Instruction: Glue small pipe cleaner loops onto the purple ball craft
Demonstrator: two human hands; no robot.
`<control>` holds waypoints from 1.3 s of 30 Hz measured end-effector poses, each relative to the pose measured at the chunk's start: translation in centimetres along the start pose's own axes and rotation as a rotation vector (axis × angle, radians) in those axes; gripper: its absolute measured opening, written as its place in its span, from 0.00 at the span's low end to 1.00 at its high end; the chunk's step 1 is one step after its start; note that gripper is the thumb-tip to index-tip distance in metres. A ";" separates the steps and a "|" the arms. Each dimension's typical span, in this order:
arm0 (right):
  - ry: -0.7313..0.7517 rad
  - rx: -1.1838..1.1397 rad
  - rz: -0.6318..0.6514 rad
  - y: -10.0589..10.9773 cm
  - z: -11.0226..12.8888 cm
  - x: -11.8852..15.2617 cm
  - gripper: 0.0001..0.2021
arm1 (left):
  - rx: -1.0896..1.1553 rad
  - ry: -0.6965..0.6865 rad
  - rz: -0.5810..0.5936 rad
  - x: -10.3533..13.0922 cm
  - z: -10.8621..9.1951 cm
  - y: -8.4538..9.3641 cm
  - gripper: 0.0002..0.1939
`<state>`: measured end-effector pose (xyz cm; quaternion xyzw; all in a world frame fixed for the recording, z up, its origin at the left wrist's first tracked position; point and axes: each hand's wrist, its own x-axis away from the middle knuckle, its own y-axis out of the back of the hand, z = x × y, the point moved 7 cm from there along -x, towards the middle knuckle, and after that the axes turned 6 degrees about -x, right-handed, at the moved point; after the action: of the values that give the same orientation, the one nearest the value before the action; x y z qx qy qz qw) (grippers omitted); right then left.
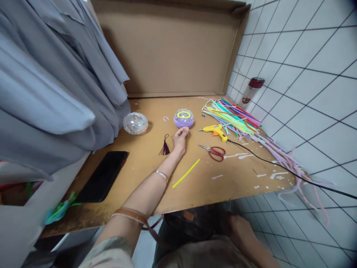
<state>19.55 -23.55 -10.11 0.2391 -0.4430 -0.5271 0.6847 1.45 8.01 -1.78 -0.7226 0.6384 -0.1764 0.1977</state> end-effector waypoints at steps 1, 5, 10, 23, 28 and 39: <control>0.067 -0.053 0.041 1.8 1.9 0.8 0.15 | -0.024 -0.017 -0.010 -0.1 0.1 0.0 0.13; 0.303 -0.253 -0.175 11.9 9.5 -0.5 0.17 | -0.081 -0.052 -0.038 -0.3 0.1 0.0 0.12; 0.086 0.149 -0.716 21.1 11.5 -10.6 0.21 | -0.039 -0.025 -0.024 0.0 -0.2 -0.2 0.12; -0.335 0.074 -0.684 22.4 7.3 -20.3 0.25 | -0.018 -0.004 0.008 -0.2 0.0 -0.4 0.13; -0.226 -0.127 -0.922 23.7 9.1 -19.5 0.27 | -0.009 0.002 0.005 -0.1 0.0 -0.5 0.14; -0.077 -0.225 -0.935 20.7 10.9 -20.5 0.22 | -0.018 -0.003 0.006 -0.2 -0.1 -0.1 0.17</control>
<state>19.66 3.92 4.44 0.3175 -0.2532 -0.8314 0.3792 1.46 8.22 -1.65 -0.7229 0.6417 -0.1690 0.1925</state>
